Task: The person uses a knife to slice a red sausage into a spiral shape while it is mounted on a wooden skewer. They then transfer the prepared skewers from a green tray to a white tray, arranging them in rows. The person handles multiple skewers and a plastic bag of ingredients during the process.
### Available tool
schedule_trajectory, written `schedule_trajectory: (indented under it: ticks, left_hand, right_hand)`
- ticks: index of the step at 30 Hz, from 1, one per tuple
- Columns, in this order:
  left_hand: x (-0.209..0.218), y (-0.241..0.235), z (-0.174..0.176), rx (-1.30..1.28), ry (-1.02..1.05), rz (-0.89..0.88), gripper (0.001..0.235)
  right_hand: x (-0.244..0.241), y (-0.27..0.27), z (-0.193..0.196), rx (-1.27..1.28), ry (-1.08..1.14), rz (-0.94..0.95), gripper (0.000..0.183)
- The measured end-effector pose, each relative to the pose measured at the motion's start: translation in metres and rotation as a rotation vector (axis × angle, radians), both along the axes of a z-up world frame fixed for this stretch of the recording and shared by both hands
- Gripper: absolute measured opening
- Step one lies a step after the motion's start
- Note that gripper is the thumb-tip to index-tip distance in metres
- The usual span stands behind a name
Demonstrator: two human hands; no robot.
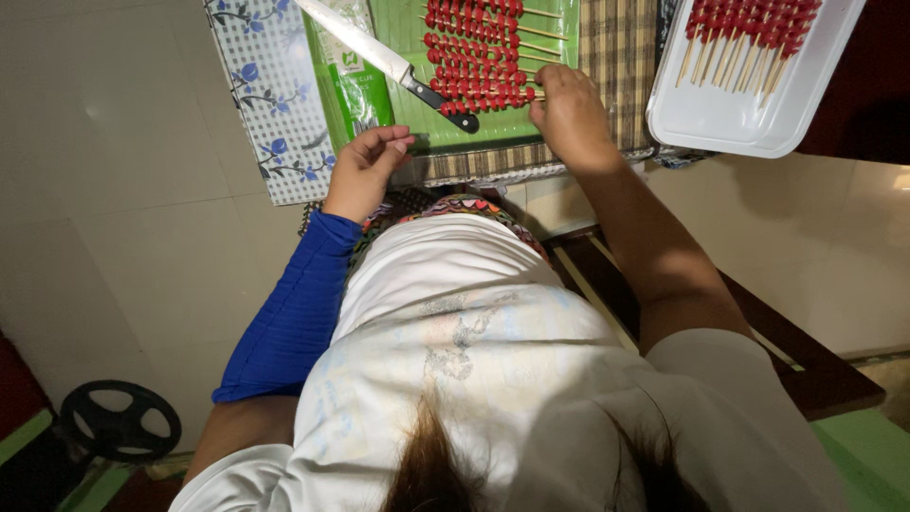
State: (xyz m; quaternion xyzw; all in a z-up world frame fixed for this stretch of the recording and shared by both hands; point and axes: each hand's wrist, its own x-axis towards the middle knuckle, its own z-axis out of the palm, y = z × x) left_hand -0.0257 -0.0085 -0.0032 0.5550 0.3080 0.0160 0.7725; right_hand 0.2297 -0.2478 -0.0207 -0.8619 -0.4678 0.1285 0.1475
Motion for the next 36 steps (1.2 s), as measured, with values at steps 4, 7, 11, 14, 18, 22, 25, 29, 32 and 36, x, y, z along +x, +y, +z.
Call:
schedule_trajectory:
  ticks: [4, 7, 11, 14, 18, 22, 25, 29, 32, 36]
  left_hand:
    - [0.000, 0.000, -0.001, 0.005, -0.007, -0.006, 0.028]
    - [0.001, 0.000, -0.001, 0.012, -0.004, -0.020, 0.028]
    - [0.002, 0.001, -0.002, 0.004, 0.005, -0.024, 0.028]
    - [0.003, 0.001, -0.001, 0.007, 0.010, -0.027, 0.028]
    - [0.004, 0.002, 0.001, 0.031, 0.013, -0.034, 0.028]
    - [0.005, 0.004, 0.001, 0.055, 0.016, -0.061, 0.028]
    - [0.005, 0.004, -0.002, 0.063, 0.012, -0.075, 0.028]
    - [0.007, 0.006, -0.006, 0.036, -0.008, -0.060, 0.027]
    - [0.009, 0.008, -0.007, 0.048, -0.002, -0.078, 0.028]
    - [0.012, 0.006, -0.003, 0.047, 0.035, -0.105, 0.029]
  right_hand:
    - [0.000, 0.004, 0.009, -0.007, 0.010, -0.024, 0.031]
    - [0.000, 0.006, 0.014, 0.020, -0.028, -0.002, 0.031]
    - [0.003, 0.012, 0.012, -0.076, -0.026, -0.015, 0.023]
    - [0.006, 0.017, 0.015, -0.120, -0.141, 0.034, 0.023]
    - [0.005, 0.019, 0.030, -0.317, -0.056, 0.073, 0.026]
    - [0.001, 0.010, 0.037, -0.184, -0.042, 0.140, 0.030]
    - [0.007, -0.001, 0.039, -0.134, 0.104, 0.099, 0.028]
    - [0.015, -0.023, 0.056, -0.027, 0.111, -0.034, 0.026]
    - [0.024, -0.044, 0.075, -0.017, 0.178, -0.358, 0.025]
    - [0.044, -0.079, 0.080, 0.250, 0.320, -0.724, 0.027]
